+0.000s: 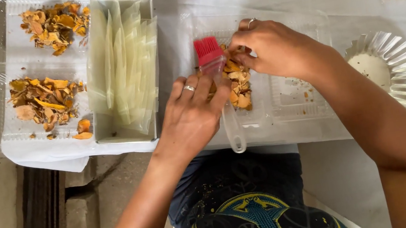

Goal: Sorting and packing dried turmeric slices into various containers, including plastic clamshells and a metal mold with paper liners, using hands, a brush, and a small scoop.

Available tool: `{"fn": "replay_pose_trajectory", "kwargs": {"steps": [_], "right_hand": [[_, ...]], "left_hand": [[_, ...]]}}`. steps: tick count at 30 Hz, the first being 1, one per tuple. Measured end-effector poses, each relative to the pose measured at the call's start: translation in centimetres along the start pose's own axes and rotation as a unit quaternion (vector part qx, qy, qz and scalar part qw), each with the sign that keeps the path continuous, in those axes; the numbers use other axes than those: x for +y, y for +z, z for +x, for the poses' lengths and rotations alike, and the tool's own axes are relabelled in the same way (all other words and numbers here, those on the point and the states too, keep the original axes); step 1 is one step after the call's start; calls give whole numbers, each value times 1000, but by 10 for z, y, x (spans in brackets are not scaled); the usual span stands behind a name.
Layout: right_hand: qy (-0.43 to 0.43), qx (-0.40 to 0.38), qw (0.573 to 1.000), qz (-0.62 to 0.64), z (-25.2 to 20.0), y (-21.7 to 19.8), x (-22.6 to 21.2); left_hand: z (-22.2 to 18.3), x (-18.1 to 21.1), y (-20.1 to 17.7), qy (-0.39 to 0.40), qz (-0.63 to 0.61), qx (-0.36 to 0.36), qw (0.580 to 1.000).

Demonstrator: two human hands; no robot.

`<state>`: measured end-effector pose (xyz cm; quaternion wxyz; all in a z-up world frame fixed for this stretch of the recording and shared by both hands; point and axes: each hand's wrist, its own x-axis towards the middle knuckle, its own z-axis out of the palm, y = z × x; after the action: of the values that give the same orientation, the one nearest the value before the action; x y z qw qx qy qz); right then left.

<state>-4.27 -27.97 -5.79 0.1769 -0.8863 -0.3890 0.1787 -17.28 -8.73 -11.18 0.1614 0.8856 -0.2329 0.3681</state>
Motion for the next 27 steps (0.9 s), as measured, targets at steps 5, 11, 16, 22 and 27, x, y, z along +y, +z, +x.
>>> {"fn": "replay_pose_trajectory", "kwargs": {"steps": [5, 11, 16, 22, 27], "right_hand": [[-4, -3, 1000, -6, -2, 2, 6], [-68, 82, 994, 21, -8, 17, 19], [-7, 208, 944, 255, -29, 16, -7], [93, 295, 905, 293, -42, 20, -31], [84, 333, 907, 244, -51, 33, -26]], "left_hand": [[-14, 6, -7, -45, -79, 27, 995], [-3, 24, -31, -157, -195, 157, 955], [-8, 25, -35, -115, -195, 190, 955], [10, 33, -28, -9, -169, 141, 975], [15, 39, -45, -13, -179, 141, 974]]}}
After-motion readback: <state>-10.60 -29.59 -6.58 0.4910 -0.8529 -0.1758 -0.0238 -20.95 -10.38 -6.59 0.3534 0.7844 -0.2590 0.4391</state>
